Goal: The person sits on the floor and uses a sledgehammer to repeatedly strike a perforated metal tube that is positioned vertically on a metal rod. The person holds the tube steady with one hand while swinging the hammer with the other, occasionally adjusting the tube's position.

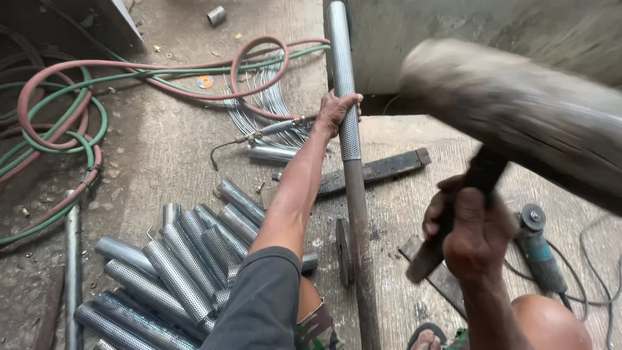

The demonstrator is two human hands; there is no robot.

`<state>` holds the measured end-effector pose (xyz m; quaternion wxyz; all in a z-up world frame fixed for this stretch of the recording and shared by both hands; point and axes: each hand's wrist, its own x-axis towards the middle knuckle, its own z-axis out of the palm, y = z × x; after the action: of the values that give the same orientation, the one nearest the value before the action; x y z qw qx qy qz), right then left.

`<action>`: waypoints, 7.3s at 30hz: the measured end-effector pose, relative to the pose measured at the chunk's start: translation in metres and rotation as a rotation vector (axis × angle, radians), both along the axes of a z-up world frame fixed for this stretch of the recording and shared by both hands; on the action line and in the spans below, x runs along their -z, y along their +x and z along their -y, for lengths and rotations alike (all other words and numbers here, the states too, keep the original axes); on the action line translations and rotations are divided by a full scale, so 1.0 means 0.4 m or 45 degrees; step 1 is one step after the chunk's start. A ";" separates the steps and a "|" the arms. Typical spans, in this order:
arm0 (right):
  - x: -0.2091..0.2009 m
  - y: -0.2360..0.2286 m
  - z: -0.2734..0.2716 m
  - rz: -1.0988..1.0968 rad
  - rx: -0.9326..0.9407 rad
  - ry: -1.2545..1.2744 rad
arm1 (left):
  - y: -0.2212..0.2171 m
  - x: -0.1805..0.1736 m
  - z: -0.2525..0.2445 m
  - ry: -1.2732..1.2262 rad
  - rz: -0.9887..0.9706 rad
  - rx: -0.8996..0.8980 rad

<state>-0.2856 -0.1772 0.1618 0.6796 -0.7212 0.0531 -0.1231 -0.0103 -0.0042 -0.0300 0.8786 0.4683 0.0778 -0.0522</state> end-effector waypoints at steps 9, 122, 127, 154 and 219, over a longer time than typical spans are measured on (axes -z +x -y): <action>0.216 0.111 0.020 -0.643 -0.143 -0.010 | 0.024 -0.025 0.006 0.016 0.068 0.011; 0.115 0.023 -0.078 -0.727 -0.200 -0.932 | 0.051 -0.039 -0.088 0.828 -0.201 0.122; 0.003 0.021 -0.041 -0.443 -0.030 -0.247 | -0.008 -0.004 -0.087 0.533 -0.204 0.171; 0.104 0.197 -0.060 -0.191 -0.180 -0.750 | 0.008 -0.031 -0.066 0.723 -0.140 0.010; 0.150 0.177 -0.026 -0.346 -0.342 -1.118 | -0.432 0.134 0.034 -0.293 -0.197 -0.039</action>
<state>-0.2149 -0.1666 0.1018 0.3073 -0.9502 -0.0094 0.0504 -0.1831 -0.0179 -0.0837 0.9186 0.3577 0.1460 -0.0833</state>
